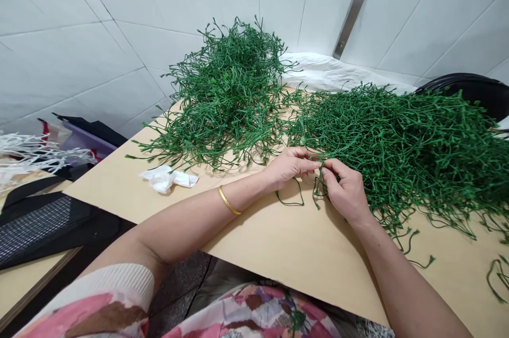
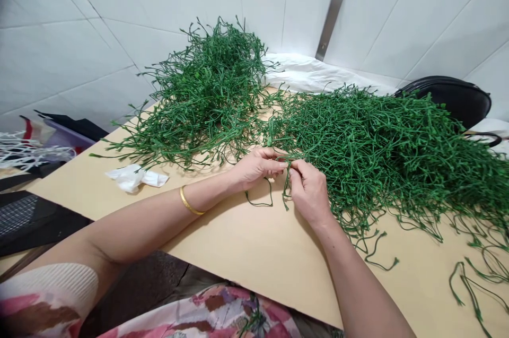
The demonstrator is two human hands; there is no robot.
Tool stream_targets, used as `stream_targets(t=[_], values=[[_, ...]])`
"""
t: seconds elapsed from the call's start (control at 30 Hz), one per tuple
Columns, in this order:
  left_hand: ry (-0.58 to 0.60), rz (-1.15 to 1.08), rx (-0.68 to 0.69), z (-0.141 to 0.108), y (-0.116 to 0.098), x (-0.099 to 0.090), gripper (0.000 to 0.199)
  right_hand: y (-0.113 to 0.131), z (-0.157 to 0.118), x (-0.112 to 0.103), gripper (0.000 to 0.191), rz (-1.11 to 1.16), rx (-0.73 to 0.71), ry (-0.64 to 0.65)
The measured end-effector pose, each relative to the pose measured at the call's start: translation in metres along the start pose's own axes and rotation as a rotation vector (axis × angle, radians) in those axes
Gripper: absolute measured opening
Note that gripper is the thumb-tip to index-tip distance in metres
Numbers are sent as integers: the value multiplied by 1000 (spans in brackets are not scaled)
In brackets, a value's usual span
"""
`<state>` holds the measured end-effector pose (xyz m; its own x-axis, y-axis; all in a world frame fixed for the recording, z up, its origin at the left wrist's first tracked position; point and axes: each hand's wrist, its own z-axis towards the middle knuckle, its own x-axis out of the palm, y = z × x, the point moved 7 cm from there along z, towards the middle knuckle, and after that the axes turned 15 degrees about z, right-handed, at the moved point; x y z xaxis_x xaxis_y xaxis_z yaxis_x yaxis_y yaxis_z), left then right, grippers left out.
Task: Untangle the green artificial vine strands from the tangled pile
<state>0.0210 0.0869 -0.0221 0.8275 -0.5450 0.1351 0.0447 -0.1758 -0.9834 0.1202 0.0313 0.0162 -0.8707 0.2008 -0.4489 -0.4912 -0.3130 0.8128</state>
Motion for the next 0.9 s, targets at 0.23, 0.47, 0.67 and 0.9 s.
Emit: stream_targets(t=[0.23,0.47,0.67,0.9], values=[[11,104,11,-4,-10,3,17,0,0,0,16,54,6,13],[-79,440,257,-6,-27,-2,10,-1,2,-7,17,227,96,-36],[-119,893,369,-10,-36,2,20,-8,2,-2,22,427,209,-31],[-128,870,318,-9,-30,2,13,-12,0,7,24,419,220,7]])
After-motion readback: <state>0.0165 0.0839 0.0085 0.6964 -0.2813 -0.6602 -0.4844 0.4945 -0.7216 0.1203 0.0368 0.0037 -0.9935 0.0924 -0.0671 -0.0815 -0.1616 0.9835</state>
